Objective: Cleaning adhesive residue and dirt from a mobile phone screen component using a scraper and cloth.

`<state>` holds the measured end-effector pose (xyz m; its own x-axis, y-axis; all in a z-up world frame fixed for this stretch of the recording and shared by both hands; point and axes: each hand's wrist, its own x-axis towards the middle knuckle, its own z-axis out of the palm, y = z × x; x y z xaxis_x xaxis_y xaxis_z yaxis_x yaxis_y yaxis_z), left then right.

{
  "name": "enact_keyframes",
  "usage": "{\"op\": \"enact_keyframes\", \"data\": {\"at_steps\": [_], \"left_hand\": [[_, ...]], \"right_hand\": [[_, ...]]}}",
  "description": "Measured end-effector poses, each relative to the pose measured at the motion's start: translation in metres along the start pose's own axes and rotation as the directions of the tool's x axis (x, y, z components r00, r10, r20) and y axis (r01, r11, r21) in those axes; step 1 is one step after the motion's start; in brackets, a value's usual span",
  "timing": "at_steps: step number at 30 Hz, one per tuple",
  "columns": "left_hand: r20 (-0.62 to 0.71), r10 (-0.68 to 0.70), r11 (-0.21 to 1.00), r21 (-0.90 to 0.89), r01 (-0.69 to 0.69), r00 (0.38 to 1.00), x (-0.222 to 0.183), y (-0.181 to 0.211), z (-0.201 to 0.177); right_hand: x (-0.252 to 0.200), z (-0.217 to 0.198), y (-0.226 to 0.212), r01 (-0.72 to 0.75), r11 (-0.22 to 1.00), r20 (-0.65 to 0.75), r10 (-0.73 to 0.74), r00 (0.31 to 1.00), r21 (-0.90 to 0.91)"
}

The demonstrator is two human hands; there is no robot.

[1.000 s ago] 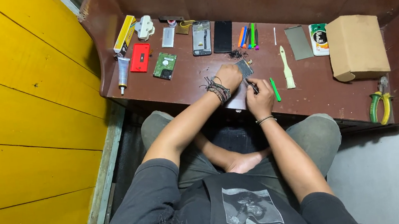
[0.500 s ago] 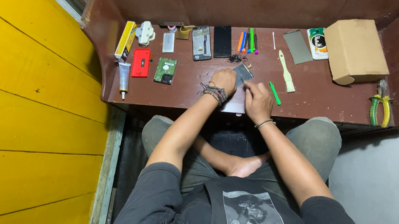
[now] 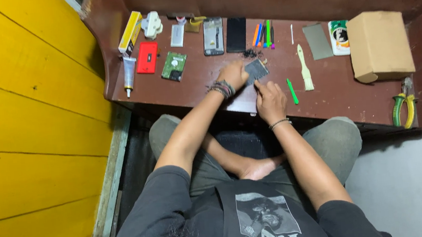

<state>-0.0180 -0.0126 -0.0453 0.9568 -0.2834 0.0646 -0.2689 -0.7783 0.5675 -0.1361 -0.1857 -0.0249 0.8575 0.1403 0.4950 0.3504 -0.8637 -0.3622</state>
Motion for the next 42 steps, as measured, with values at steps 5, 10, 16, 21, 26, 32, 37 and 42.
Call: {"op": "enact_keyframes", "data": {"at_steps": [5,10,16,21,26,32,37,42], "left_hand": [[-0.069,-0.145,0.972,-0.194,0.129,0.987,0.015,-0.027,0.005],[-0.027,-0.084,0.977,-0.197,0.078,0.996,0.018,-0.034,0.005],[0.04,0.084,0.992,0.089,-0.087,0.996,-0.016,0.015,-0.031],[-0.009,0.182,0.961,0.214,-0.176,0.983,-0.025,0.021,-0.025],[-0.121,0.351,0.888,0.357,-0.289,0.929,-0.022,0.01,0.005],[-0.306,0.591,0.682,0.684,-0.259,0.746,-0.02,0.003,0.028],[-0.277,0.618,0.684,0.651,-0.329,0.736,-0.011,-0.008,0.034],[-0.297,0.584,0.735,0.588,-0.337,0.755,-0.006,-0.02,0.036]], "right_hand": [[-0.002,0.003,0.001,0.019,1.0,-0.012,-0.019,1.0,-0.022],[-0.001,0.006,0.004,0.005,1.0,-0.01,-0.005,1.0,-0.015],[-0.002,0.007,0.005,-0.007,1.0,-0.02,0.007,1.0,-0.022],[-0.002,0.005,0.004,-0.012,1.0,-0.023,0.012,1.0,-0.018],[-0.001,0.007,0.005,-0.036,0.999,-0.014,0.036,0.999,-0.007],[-0.003,0.011,0.007,-0.039,0.999,-0.011,0.038,0.999,-0.016],[-0.003,0.01,0.008,-0.042,0.999,-0.01,0.042,0.999,-0.017],[-0.003,0.011,0.009,-0.044,0.999,-0.008,0.044,0.999,-0.006]]}}
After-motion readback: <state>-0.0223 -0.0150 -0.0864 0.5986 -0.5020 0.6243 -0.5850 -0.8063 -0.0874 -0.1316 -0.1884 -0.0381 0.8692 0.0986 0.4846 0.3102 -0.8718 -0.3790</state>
